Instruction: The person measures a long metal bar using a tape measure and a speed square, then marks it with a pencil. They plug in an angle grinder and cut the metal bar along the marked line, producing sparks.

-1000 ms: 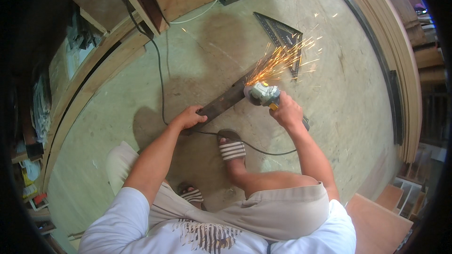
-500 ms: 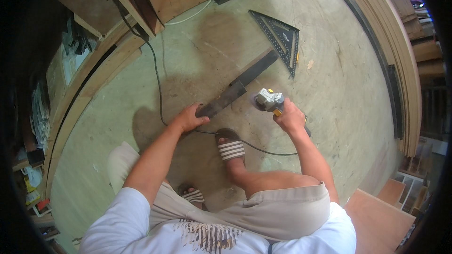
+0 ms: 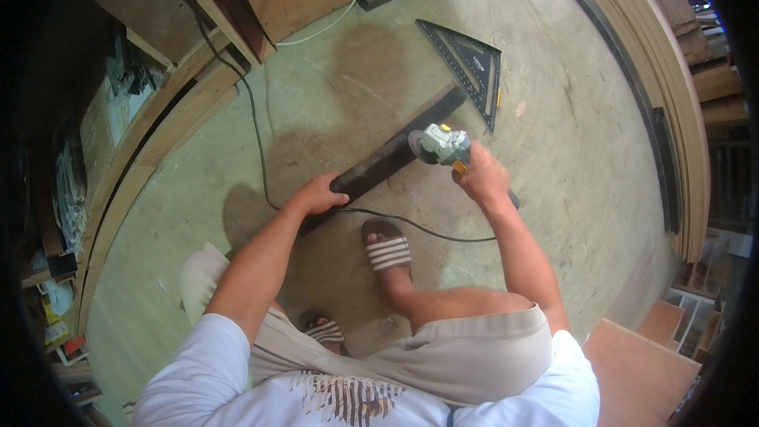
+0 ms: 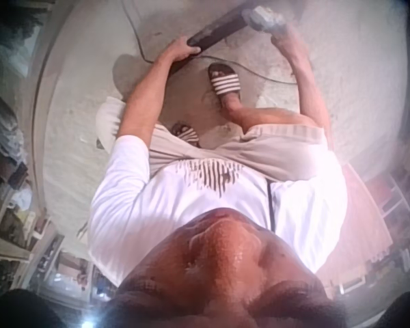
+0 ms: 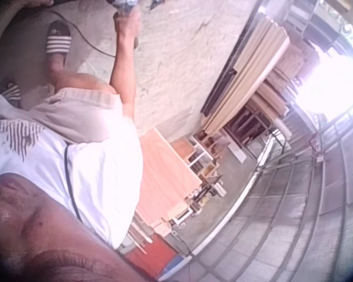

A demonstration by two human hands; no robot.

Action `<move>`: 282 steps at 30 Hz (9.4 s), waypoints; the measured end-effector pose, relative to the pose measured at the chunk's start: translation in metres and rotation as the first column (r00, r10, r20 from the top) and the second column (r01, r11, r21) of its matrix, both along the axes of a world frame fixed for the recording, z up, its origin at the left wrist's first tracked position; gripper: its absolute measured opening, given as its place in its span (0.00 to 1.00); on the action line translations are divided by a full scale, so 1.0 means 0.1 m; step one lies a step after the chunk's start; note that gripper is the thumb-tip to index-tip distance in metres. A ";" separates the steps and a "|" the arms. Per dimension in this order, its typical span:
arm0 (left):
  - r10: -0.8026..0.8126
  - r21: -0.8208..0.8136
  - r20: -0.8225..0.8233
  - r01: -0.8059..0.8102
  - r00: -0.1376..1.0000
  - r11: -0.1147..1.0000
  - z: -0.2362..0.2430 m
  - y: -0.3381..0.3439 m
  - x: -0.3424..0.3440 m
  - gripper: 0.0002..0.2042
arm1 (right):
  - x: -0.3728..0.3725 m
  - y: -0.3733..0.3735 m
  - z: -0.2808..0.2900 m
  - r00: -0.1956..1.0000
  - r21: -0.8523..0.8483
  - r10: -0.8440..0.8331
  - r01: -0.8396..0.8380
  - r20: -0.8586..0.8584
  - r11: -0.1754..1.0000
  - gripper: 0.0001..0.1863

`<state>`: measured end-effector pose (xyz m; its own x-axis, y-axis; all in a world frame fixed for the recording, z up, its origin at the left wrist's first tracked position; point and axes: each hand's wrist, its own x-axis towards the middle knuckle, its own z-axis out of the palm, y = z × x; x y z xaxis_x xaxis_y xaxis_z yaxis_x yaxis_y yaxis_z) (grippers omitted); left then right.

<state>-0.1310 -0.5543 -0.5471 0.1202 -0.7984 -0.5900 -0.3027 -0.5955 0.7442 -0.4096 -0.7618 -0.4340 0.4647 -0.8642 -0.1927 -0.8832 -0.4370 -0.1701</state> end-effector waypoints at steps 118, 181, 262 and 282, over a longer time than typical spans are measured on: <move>0.008 -0.016 -0.037 -0.008 0.999 1.000 0.00 -0.26 0.38 0.26 | -0.31 0.21 -0.17 0.992 0.090 -0.112 0.116 -0.052 0.989 0.27; 0.398 -0.387 -0.405 -0.549 0.823 0.741 1.40 -0.12 -0.91 0.43 | 1.62 0.78 0.81 0.808 0.350 0.151 -0.405 0.570 0.845 0.37; -0.112 0.462 0.564 -0.200 0.818 0.864 -0.44 3.30 1.16 0.42 | 0.16 -0.97 -0.64 0.798 -0.579 0.596 -0.529 -0.090 0.621 0.13; 0.022 0.665 0.446 -0.348 0.895 0.661 0.25 4.79 0.63 0.43 | 3.11 -2.93 -0.72 0.783 -0.352 0.594 -0.617 -0.186 0.704 0.20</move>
<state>-0.0676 -0.0753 -0.5225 0.5500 -0.0820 -0.8311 -0.2719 -0.9585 -0.0854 -0.0988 -1.0545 -0.5062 0.9123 -0.4075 0.0410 -0.4086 -0.8982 0.1620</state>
